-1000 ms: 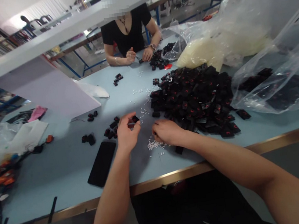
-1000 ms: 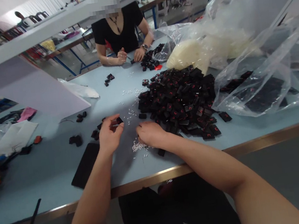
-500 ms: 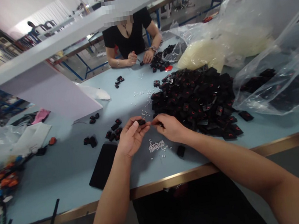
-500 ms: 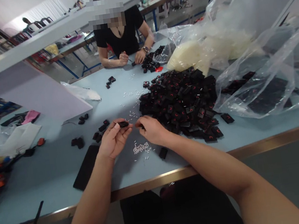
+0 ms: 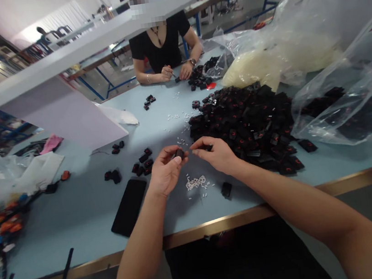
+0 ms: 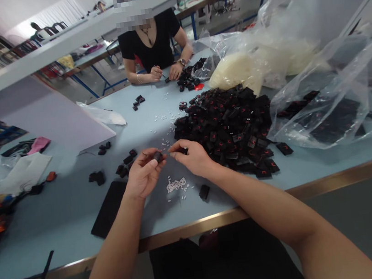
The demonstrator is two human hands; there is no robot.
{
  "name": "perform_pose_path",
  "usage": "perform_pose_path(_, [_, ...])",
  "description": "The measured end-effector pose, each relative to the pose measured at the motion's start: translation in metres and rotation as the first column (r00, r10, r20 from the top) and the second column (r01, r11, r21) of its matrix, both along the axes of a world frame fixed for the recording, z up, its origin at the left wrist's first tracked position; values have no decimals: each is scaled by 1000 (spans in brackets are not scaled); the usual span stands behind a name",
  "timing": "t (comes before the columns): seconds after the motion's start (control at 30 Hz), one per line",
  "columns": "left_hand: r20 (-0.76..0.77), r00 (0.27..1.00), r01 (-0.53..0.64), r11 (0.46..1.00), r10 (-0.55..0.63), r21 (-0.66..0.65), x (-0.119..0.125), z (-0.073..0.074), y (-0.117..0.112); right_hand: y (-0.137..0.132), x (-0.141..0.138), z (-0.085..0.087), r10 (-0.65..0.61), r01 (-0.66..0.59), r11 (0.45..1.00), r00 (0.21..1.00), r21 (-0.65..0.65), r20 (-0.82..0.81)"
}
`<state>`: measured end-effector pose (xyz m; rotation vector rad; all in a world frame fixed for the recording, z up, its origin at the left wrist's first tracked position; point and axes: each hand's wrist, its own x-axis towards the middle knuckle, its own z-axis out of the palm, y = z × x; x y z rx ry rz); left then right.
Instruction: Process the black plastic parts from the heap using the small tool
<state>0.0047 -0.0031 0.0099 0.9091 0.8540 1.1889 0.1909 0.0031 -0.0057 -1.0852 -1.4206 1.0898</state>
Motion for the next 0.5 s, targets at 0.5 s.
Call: perform_pose_path(0.5, [-467, 879, 52, 955, 95, 293, 0, -5, -3, -4, -1, 9, 86, -137, 963, 972, -230, -218])
